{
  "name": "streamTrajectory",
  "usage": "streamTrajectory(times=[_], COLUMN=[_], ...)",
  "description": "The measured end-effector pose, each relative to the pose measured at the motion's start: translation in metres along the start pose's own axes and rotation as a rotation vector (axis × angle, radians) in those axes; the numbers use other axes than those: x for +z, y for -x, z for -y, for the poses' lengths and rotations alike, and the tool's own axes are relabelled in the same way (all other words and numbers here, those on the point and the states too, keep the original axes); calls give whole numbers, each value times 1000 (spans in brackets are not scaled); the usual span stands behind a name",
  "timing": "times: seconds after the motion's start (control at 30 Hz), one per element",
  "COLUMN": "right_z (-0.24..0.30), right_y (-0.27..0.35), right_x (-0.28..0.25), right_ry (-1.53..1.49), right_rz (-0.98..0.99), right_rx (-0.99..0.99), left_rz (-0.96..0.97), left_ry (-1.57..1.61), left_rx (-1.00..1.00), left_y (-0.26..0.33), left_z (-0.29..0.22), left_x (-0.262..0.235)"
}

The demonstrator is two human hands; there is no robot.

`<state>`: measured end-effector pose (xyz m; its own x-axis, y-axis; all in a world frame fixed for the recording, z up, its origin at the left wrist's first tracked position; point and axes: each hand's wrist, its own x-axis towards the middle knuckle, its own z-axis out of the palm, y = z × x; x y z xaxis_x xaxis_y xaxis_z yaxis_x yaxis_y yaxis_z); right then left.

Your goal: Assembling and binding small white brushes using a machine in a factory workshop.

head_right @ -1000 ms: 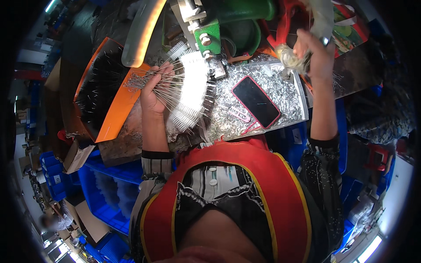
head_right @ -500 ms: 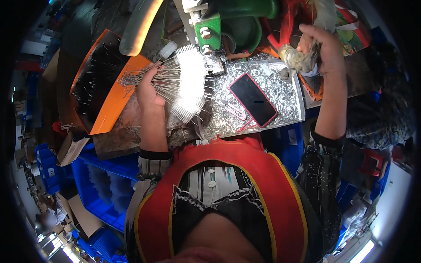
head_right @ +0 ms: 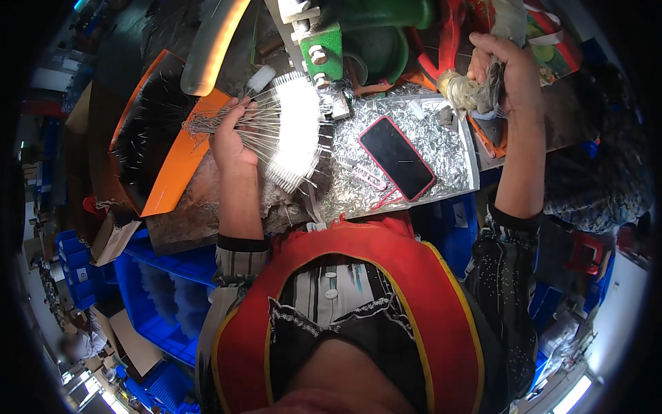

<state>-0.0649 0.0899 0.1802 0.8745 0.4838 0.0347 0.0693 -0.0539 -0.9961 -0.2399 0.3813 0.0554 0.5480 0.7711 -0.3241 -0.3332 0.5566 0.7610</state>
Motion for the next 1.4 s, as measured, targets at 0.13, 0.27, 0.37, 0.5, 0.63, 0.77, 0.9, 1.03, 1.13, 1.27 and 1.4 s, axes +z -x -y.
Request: streamTrajectory(times=[0.13,0.27,0.37,0.5,0.63,0.77,0.9,1.03,1.13,1.27,1.4], right_z=[-70,-106,-83,-62,-53,-53,-54,-51,-55,-57,-56], right_y=[2,-9,2,5,7,7,6,5,5,7,5], right_x=[10,15,7,12,15,13,12,15,14,11,9], right_ry=[-143,-89,-211,-178,-180,-173,-180,-170,-163,-178,-183], right_rz=[-213,-77,-30,-143,-200,-215,-201,-191,-197,-196,-161], right_rx=[-398,-615,-306,-210,-173,-153,-140,-154,-161,-138,-121], left_rz=[10,140,180,175,218,348,557,551,403,326,298], left_ry=[39,91,155,122,-39,-263,-182,67,159,117,80], left_rx=[-17,-52,-179,-155,-156,-377,-489,-446,-355,-207,-136], left_y=[0,-15,-10,-12,-9,-9,-9,-12,-5,-4,-8], left_z=[-1,3,-3,3,-1,-8,-5,-8,-15,-12,-6], left_x=[0,-12,-9,-10,-6,-15,-26,-41,-37,-28,-21])
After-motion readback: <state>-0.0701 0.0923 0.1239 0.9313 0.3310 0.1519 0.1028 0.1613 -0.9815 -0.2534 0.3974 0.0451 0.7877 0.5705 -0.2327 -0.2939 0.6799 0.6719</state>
